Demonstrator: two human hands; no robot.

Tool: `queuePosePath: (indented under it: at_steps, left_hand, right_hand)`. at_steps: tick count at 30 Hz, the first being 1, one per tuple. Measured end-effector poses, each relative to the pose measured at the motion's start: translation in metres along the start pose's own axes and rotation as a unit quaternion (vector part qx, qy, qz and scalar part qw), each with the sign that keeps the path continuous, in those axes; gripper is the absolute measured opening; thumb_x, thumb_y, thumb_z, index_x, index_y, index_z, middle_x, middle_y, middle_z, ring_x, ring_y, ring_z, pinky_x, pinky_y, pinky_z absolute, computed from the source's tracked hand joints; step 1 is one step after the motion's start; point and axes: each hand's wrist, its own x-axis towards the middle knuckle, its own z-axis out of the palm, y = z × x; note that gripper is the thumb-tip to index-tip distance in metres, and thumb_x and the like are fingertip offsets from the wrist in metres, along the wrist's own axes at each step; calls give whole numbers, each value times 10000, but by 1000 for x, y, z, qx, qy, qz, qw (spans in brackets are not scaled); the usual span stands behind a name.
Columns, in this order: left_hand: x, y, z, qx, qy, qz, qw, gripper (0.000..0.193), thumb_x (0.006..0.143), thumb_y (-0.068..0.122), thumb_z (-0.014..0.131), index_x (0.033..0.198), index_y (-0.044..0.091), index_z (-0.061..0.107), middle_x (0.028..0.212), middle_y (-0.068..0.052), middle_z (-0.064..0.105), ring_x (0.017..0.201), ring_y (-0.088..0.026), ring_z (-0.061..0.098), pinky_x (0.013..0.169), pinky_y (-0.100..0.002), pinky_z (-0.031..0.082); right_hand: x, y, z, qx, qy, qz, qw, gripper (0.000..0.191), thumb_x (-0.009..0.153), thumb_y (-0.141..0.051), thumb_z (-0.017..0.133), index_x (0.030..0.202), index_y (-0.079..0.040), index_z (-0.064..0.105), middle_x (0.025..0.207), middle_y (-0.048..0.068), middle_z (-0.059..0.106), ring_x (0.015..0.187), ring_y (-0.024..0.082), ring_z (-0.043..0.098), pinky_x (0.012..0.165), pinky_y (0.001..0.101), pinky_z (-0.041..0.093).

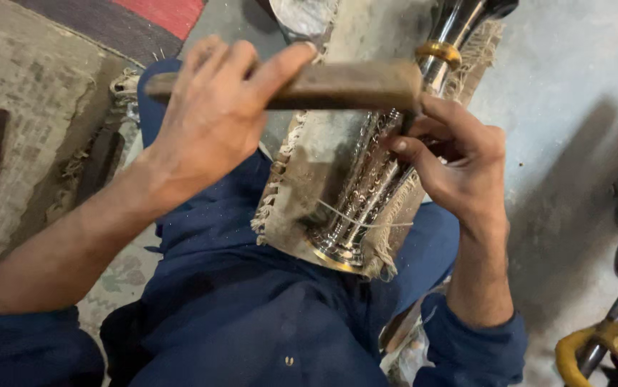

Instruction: The person sits cross-legged on the floor with an ornate brass vase resting on a cloth pad and engraves decorative patterns into its surface. They hold a chisel against the vase with one hand and strike it with a wooden mallet held in the other hand, repositioning the chisel repeatedly to work across the patterned area.

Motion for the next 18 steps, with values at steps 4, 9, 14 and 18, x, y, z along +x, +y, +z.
queuePosePath:
  at_steps: [4,9,14,18]
  left_hand:
    - [3,1,-1,-3,19,-1,1000,724,902,-8,729,1523,167,399,1260,-163,554,1210,-371,591,1053,-445,509]
    - [5,0,-2,76,-18,-12,997,744,866,-21,717,1531,167,442,1158,-162,574,1144,-382,599,1038,-486,501]
    - [5,-4,-2,142,-60,-54,987,767,856,-38,695,1555,213,505,1050,-152,585,1024,-371,602,951,-487,506]
    - [7,-3,-3,11,-7,1,1000,763,824,-61,662,1522,164,447,1190,-181,566,1086,-411,583,966,-495,493]
  right_hand:
    - [-1,2,0,-27,12,12,999,378,1003,91,748,1351,28,613,1023,142,778,957,167,768,790,264,635]
    - [0,5,-1,-24,21,0,999,406,978,90,747,1352,26,601,1012,145,766,934,162,761,779,263,636]
    - [1,5,0,-5,23,7,1000,416,963,101,728,1349,28,593,1016,143,765,923,166,760,759,261,632]
    - [0,1,0,15,8,26,1000,353,1013,108,700,1342,26,603,984,131,771,948,177,779,789,261,650]
